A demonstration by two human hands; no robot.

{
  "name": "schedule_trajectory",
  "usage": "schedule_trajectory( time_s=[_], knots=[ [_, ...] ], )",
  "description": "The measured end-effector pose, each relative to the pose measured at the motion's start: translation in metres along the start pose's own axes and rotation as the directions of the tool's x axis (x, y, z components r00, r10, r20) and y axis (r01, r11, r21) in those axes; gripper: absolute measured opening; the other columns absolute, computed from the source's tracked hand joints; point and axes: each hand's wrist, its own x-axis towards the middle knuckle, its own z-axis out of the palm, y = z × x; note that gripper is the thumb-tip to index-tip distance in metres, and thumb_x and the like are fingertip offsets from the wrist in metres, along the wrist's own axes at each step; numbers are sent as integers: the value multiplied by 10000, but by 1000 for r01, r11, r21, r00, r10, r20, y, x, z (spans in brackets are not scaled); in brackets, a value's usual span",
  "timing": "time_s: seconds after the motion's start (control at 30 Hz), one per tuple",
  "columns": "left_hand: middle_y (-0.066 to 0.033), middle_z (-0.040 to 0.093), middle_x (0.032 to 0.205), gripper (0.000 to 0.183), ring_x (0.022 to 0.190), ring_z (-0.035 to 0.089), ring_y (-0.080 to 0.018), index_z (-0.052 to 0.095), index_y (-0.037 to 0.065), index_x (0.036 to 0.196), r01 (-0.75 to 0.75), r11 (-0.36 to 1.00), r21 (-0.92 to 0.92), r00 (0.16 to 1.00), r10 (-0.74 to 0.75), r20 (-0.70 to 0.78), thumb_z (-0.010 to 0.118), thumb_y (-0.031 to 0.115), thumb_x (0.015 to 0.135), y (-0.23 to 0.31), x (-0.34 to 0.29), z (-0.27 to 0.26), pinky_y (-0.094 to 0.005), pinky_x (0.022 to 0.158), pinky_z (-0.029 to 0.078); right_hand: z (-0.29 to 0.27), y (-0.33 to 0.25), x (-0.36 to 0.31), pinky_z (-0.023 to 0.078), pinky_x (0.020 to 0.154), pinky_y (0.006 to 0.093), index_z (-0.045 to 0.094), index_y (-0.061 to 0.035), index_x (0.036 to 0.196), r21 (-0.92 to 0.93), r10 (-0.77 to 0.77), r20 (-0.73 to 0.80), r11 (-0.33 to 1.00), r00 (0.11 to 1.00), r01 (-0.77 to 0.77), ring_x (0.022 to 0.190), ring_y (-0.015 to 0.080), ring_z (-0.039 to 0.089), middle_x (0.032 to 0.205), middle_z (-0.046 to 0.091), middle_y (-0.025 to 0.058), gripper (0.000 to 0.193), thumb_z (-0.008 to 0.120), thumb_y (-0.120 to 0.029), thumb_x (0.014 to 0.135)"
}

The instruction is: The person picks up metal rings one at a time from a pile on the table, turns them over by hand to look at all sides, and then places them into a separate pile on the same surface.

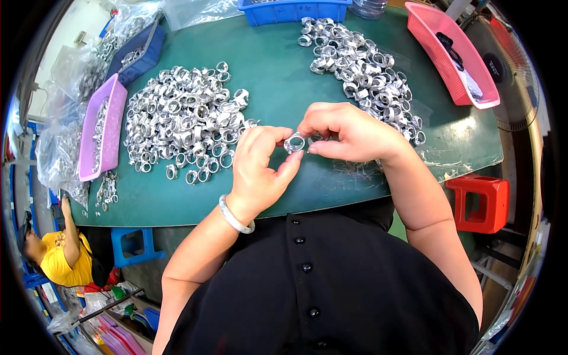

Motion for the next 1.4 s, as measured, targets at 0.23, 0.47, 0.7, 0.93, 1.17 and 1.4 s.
schedule_trajectory(
  time_s=[0.23, 0.47, 0.7, 0.93, 1.17, 1.4],
  knots=[
    [-83, 605, 829, 315, 724, 579, -209, 613, 19, 945, -39, 999, -2, 999, 39, -24, 738, 6, 655, -1, -1, 1, -310, 655, 460, 2, 1, 0, 483, 595, 322, 646, -42, 1001, 17, -32, -23, 999, 999, 33, 651, 198, 586, 850, 596, 84, 239, 682, -90, 769],
    [-77, 612, 837, 366, 724, 592, -190, 614, 18, 1039, 8, 1000, -20, 1000, -8, 0, 724, 12, 690, -1, -5, 0, -297, 672, 473, 2, 2, -1, 487, 591, 321, 636, -39, 1015, 18, -65, -19, 998, 998, 66, 655, 201, 591, 844, 597, 87, 256, 677, -73, 764],
    [-90, 632, 991, 387, 870, 605, -170, 576, 15, 1147, 213, 914, -346, 977, -209, 48, 675, 8, 773, -12, -17, 7, -287, 810, 490, 3, 2, -1, 461, 577, 278, 629, -26, 1021, 8, -93, -39, 996, 995, 93, 677, 157, 549, 832, 562, 60, 270, 680, -31, 756],
    [-83, 607, 1118, 344, 942, 574, -120, 519, 4, 1177, 330, 698, -635, 940, -305, 154, 607, -36, 847, -10, -19, 6, -264, 859, 464, -1, -2, 0, 481, 607, 301, 632, -25, 1021, 2, -67, -38, 998, 997, 67, 696, 183, 581, 870, 593, 84, 263, 680, -59, 765],
    [-105, 591, 1178, 312, 1015, 568, -127, 471, 14, 1185, 404, 526, -749, 906, -344, 247, 570, -13, 890, -4, -14, -1, -271, 922, 433, -1, -1, 0, 506, 632, 326, 632, -20, 1007, 4, -40, -36, 999, 999, 40, 723, 220, 616, 905, 619, 106, 243, 671, -81, 775],
    [-156, 582, 1226, 299, 1109, 575, -255, 502, 57, 1224, 494, -70, -867, 791, -378, 481, 514, 202, 963, -12, -14, -9, -361, 961, 447, 2, 4, 0, 455, 581, 281, 616, -13, 985, -6, -115, -72, 993, 991, 115, 689, 165, 548, 827, 552, 65, 227, 667, -44, 765]
  ],
)
